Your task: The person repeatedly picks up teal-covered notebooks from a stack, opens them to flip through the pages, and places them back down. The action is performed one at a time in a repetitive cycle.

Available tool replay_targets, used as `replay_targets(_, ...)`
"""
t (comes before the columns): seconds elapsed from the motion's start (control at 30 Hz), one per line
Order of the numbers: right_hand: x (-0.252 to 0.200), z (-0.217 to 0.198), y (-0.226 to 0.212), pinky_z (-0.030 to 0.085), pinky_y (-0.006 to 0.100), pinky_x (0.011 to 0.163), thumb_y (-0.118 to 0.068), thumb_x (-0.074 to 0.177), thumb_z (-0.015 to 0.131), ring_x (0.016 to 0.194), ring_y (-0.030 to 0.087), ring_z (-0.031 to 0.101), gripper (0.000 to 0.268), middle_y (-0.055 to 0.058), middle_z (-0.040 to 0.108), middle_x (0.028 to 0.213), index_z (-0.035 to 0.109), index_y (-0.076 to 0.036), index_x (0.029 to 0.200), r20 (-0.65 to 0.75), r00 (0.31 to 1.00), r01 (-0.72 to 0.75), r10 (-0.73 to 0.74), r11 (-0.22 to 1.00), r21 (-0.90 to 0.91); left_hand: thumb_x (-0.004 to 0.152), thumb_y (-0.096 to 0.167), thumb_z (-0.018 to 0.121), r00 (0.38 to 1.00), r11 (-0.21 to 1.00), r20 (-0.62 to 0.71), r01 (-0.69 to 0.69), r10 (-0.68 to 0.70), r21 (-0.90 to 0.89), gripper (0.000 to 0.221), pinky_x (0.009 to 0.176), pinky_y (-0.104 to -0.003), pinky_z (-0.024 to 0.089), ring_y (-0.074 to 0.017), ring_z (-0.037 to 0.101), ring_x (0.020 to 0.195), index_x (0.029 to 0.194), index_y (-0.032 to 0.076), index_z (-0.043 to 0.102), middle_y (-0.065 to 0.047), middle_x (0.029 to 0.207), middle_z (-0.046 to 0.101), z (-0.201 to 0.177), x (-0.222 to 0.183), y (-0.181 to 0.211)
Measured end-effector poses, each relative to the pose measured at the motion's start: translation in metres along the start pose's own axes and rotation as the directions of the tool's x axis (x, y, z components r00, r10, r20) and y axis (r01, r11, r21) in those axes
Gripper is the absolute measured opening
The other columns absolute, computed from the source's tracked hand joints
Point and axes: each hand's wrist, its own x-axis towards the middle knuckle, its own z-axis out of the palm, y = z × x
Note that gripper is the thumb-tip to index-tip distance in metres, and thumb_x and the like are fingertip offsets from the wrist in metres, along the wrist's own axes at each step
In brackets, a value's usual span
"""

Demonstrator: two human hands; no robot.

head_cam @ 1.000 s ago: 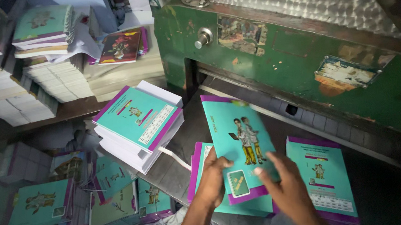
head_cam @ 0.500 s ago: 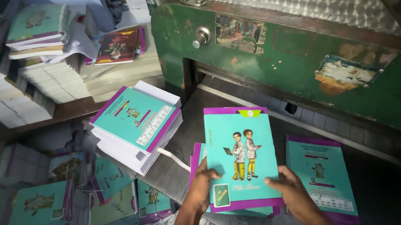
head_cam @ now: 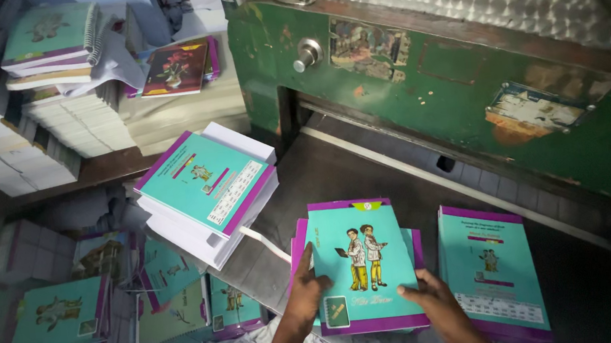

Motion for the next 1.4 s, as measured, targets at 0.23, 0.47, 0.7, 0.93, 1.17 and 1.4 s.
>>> replay_targets(0.23,0.003,0.000,-0.002,0.054,0.038,0.089,-0.012,0.078,0.079,0.098,0.026,0.071,0.046,0.017,0.077,0.105,0.064,0.002,0.119,0.009,1.000,-0.017,0.016,0.998,0.058,0.077,-0.007,0.058,0.998,0.997,0.043,-0.036,0.039,-0.070,0.096,0.102,-0.036,0.050,-0.0256,0.063,0.117,0.162,0.022,0.025,-0.017,0.141,0.063,-0.001,-0.001,0.003)
replay_targets(0.47,-0.002,0.003,-0.012,0.053,0.037,0.091,-0.013,0.076,0.079,0.098,0.026,0.072,0.047,0.018,0.077,0.102,0.065,0.002,0.120,-0.030,0.998,-0.062,0.062,0.998,-0.008,0.075,-0.007,0.058,0.997,0.997,0.072,-0.030,0.035,-0.069,0.099,0.103,-0.036,0.049,-0.0271,0.063,0.118,0.162,0.022,0.023,-0.018,0.141,0.063,0.000,-0.006,0.005)
replay_targets(0.7,-0.006,0.005,-0.018,0.052,0.037,0.090,-0.016,0.076,0.079,0.099,0.026,0.072,0.049,0.018,0.077,0.104,0.065,0.003,0.119,0.004,0.999,-0.034,0.034,0.999,0.000,0.074,-0.007,0.057,0.994,0.995,0.080,-0.065,0.071,-0.070,0.099,0.100,-0.037,0.050,-0.0278,0.063,0.111,0.163,0.022,0.025,-0.022,0.136,0.066,-0.002,-0.003,0.001)
replay_targets(0.93,0.000,0.003,-0.024,0.054,0.039,0.089,-0.016,0.075,0.079,0.097,0.027,0.071,0.051,0.018,0.076,0.102,0.063,0.001,0.120,0.027,0.997,-0.069,0.068,0.997,0.026,0.078,-0.010,0.054,0.991,0.993,0.064,-0.113,0.115,-0.037,0.094,0.098,-0.035,0.052,-0.0235,0.065,0.110,0.162,0.022,0.025,-0.016,0.136,0.067,0.000,0.001,-0.002)
replay_targets(1.17,-0.008,-0.004,-0.025,0.052,0.037,0.088,-0.019,0.075,0.079,0.097,0.026,0.071,0.053,0.020,0.078,0.100,0.062,0.004,0.119,0.112,0.993,-0.035,0.029,0.998,0.052,0.077,-0.011,0.053,0.988,0.987,0.074,-0.132,0.139,-0.086,0.095,0.094,-0.033,0.052,-0.0213,0.065,0.105,0.162,0.022,0.026,-0.015,0.132,0.068,-0.004,0.010,-0.020)
replay_targets(1.4,0.008,-0.011,-0.008,0.053,0.037,0.088,-0.017,0.073,0.080,0.096,0.025,0.070,0.054,0.019,0.075,0.103,0.061,0.003,0.119,0.135,0.991,-0.013,0.003,0.997,0.075,0.076,-0.013,0.052,0.988,0.985,0.036,-0.145,0.149,-0.091,0.094,0.090,-0.033,0.053,-0.0195,0.065,0.099,0.161,0.021,0.031,-0.013,0.129,0.070,-0.007,0.017,-0.029)
